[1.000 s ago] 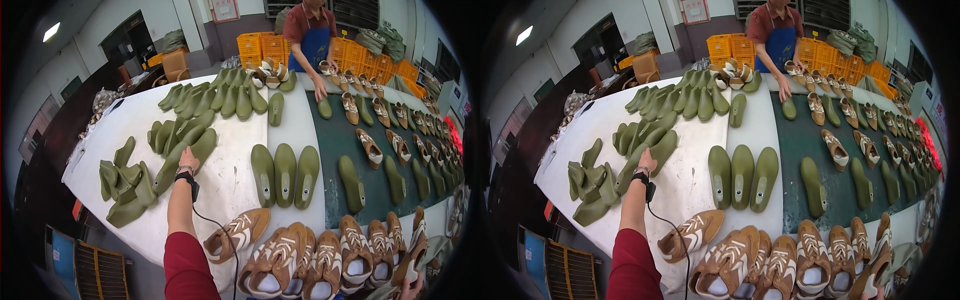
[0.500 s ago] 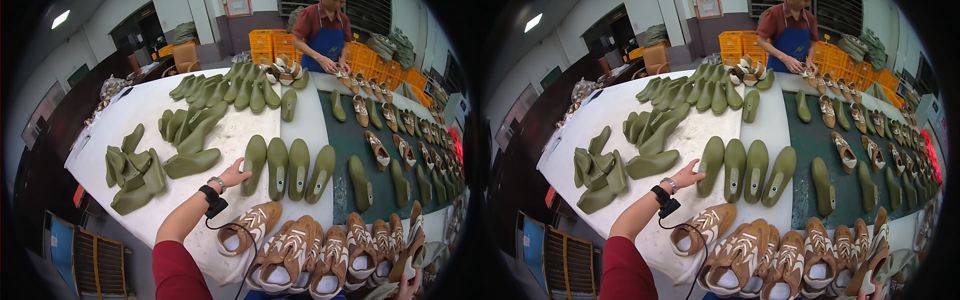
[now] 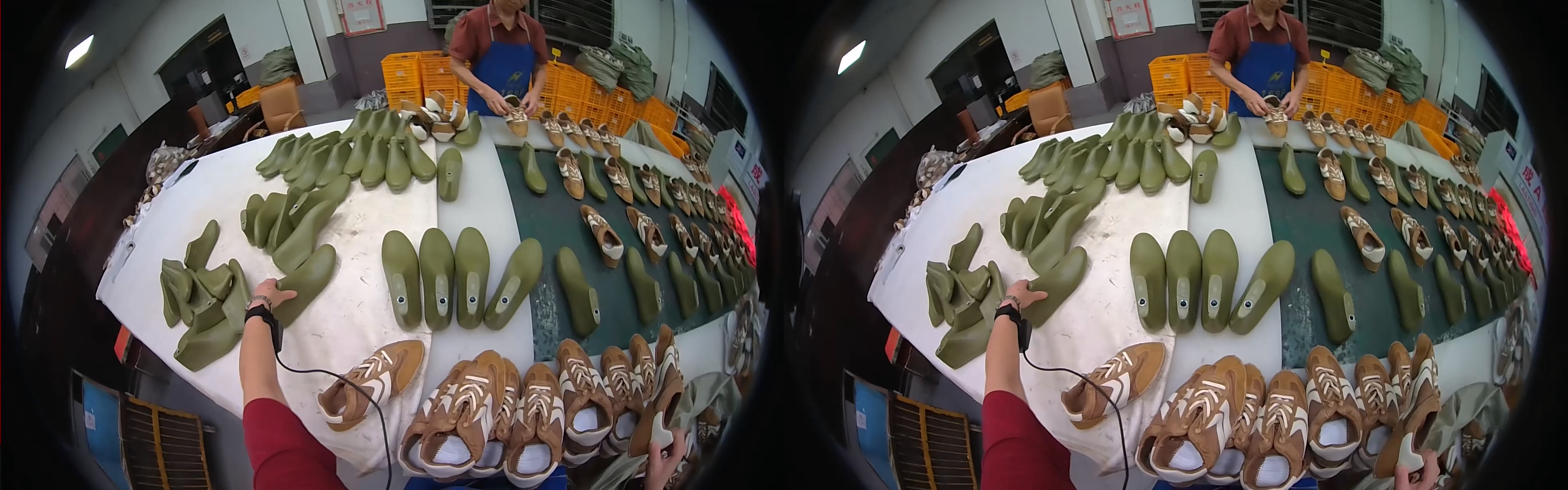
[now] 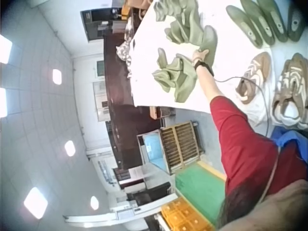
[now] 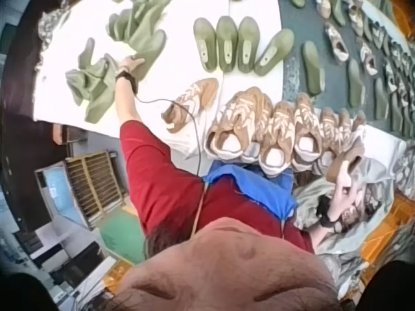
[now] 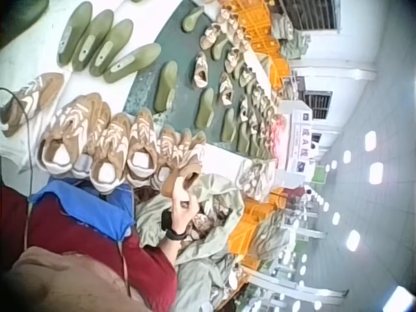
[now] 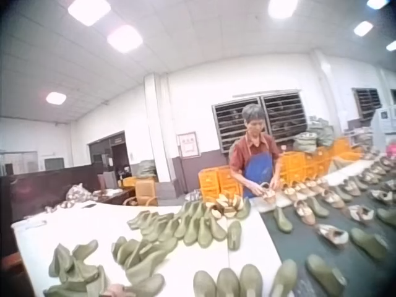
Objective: The person is sorting shoe components, inserting insoles into shoes, and organizing green shoe lasts on a work table in a factory.
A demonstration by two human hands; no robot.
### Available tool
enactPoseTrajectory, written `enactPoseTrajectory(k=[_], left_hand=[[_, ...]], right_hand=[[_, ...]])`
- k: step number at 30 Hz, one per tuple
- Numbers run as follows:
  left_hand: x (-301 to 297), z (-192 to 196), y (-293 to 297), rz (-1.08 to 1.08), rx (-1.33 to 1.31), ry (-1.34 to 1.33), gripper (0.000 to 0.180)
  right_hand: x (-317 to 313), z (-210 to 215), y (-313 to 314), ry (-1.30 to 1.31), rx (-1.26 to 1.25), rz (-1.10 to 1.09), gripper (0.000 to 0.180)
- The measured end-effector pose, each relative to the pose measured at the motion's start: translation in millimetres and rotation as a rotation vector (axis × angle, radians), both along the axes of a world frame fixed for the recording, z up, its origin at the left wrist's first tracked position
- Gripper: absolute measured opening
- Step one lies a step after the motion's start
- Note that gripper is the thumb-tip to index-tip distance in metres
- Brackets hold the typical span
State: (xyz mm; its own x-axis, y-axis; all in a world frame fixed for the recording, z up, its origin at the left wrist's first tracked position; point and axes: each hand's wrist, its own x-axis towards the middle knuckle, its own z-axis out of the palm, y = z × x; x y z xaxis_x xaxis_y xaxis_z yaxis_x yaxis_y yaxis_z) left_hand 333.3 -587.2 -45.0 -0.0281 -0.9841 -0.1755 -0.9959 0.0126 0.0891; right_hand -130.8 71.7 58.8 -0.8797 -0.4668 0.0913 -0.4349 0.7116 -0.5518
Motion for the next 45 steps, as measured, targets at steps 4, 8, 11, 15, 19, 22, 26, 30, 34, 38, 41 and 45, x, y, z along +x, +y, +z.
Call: enactPoseTrajectory(k=[4, 8, 11, 15, 19, 22, 26, 30, 34, 38, 41, 45], left_hand=[[-50, -10, 9, -0.082, 0.042, 0.084, 0.058], [-108, -18, 37, -0.121, 0.252, 0.473, 0.051], [-154, -12, 84, -0.144, 0.512, 0.595, 0.053], [-145, 5, 113, -0.264, 0.654, 0.542, 0.066], [-80, 38, 123, -0.149, 0.536, 0.861, 0.053], [-13, 52, 150, -0.024, 0.331, 1.033, 0.049], [52, 27, 188, 0.179, 0.269, 1.270, 0.046], [89, -43, 222, 0.284, 0.082, 1.185, 0.047], [103, -125, 248, -0.082, -0.297, 0.255, 0.051], [40, -117, 272, 0.165, -0.392, 0.022, 0.046], [17, -105, 268, 0.310, -0.349, 0.023, 0.044], [26, -111, 276, 0.316, -0.405, -0.015, 0.043]], right_hand=[[-18, -53, 47, 0.014, -0.318, -0.038, 0.047], [10, 4, -10, 0.075, -0.307, 0.075, 0.030], [7, 29, -22, 0.162, -0.256, 0.263, 0.034], [-17, 45, -23, 0.148, -0.233, 0.450, 0.031], [-47, 52, -20, 0.235, -0.133, 0.601, 0.033], [-72, 53, -32, 0.262, -0.012, 0.695, 0.032], [-102, 59, -56, 0.332, 0.070, 0.783, 0.032], [-126, 61, -92, 0.345, 0.130, 0.812, 0.035], [-142, 64, -167, 0.199, 0.227, 0.829, 0.046], [-173, 28, -249, 0.124, 0.251, 0.848, 0.054], [-188, 0, -294, -0.170, 0.257, 0.692, 0.051], [-204, -59, -351, -0.023, 0.266, 0.654, 0.048]])
